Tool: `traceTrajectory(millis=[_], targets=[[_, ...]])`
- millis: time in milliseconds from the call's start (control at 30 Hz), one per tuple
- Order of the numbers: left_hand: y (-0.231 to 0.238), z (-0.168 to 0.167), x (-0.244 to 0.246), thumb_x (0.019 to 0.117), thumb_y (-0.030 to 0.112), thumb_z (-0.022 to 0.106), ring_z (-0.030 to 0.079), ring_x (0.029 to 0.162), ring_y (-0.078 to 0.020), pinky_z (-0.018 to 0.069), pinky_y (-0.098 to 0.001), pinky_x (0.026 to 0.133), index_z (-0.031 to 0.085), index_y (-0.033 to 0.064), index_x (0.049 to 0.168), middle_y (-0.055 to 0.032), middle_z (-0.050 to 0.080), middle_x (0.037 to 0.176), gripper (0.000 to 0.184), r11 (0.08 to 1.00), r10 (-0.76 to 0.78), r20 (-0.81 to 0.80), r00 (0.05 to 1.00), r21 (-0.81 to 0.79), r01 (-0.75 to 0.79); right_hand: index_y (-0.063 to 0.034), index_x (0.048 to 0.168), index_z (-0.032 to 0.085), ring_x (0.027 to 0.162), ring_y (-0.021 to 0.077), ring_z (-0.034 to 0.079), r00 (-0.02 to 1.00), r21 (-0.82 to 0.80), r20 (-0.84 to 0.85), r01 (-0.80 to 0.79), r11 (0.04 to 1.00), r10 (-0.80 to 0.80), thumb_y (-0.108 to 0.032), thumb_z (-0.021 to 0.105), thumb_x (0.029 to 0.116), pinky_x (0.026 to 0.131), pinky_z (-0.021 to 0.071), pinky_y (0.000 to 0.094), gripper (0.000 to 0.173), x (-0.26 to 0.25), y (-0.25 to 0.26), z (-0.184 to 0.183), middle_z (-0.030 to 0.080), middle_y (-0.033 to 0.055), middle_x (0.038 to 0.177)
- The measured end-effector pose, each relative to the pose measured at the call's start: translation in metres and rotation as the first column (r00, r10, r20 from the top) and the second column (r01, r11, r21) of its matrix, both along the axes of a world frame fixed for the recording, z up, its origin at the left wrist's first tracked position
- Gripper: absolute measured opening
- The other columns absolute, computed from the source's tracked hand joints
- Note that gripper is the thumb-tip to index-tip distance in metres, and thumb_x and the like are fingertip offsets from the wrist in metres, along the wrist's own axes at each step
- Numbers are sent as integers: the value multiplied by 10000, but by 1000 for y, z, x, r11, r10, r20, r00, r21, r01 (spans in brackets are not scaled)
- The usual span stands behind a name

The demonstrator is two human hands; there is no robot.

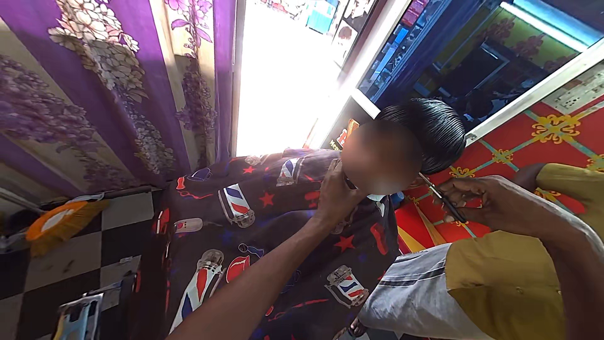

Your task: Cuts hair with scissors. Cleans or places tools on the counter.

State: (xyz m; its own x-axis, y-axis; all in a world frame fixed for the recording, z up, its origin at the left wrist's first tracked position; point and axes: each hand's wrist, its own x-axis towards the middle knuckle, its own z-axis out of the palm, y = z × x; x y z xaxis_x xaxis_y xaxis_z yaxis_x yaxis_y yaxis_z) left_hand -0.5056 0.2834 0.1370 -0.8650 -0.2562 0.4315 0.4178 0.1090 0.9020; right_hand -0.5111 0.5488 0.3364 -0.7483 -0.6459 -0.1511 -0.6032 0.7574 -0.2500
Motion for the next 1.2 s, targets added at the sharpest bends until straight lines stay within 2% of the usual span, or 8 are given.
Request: traceTrajectory(millis=[67,267,333,633,800,867,1000,1200], targets=[[0,-1,0,714,444,905,624,951,-213,555,-426,816,641,31,1247,-114,615,1121,724,1000,1,0,1000,3,-1,-199,1101,726,774,55,703,1000,-12,15,-1,1000,1,-255,842,770,678,594,223,355,1,-3,1,742,-73,886],[2,-3,1,706,437,912,629,985,-200,560,-414,836,646,42,1253,-106,616,1138,725,999,10,-25,1000,42,-9,-195,1144,730,807,69,706,1000,-18,27,-4,1000,4,-288,844,780,695,593,218,393,2,-11,6,750,-61,940],[3,-3,1,703,433,914,633,987,-203,561,-416,839,646,37,1241,-109,619,1133,720,999,18,-31,999,52,-17,-195,1136,726,792,74,707,999,-6,35,7,1000,-7,-280,845,777,685,594,225,387,4,-15,10,748,-57,913],[6,-2,6,700,395,926,633,976,-205,567,-420,820,641,47,1230,-109,611,1142,695,996,19,-24,1000,85,-17,-221,1126,740,791,53,713,1000,47,3,-1,999,1,-342,830,790,674,598,208,369,12,-28,18,758,-81,939],[7,-1,7,696,397,929,631,982,-208,563,-413,834,643,34,1199,-109,613,1122,683,996,19,-22,1000,91,-17,-230,1069,743,749,44,704,999,61,-35,20,998,-18,-378,804,798,639,586,201,315,18,-31,21,751,-86,873],[7,0,8,697,399,928,621,944,-207,557,-409,803,641,38,1196,-108,606,1105,679,996,23,-23,999,87,-21,-243,1068,740,749,24,698,999,72,-51,22,997,-18,-412,792,797,644,580,184,323,21,-31,21,743,-107,853],[8,3,10,695,398,931,631,951,-226,563,-420,797,639,19,1224,-131,609,1158,713,996,20,-2,1000,89,-19,-230,1057,742,714,16,677,998,63,-65,27,998,-23,-379,796,792,609,555,172,308,25,-30,23,731,-102,840],[9,3,12,701,414,923,627,952,-225,560,-421,807,641,26,1224,-121,606,1145,710,996,19,6,1000,90,-19,-230,1057,735,634,11,644,996,80,-83,15,997,-8,-394,796,783,536,536,184,325,30,-25,23,704,-108,780]])
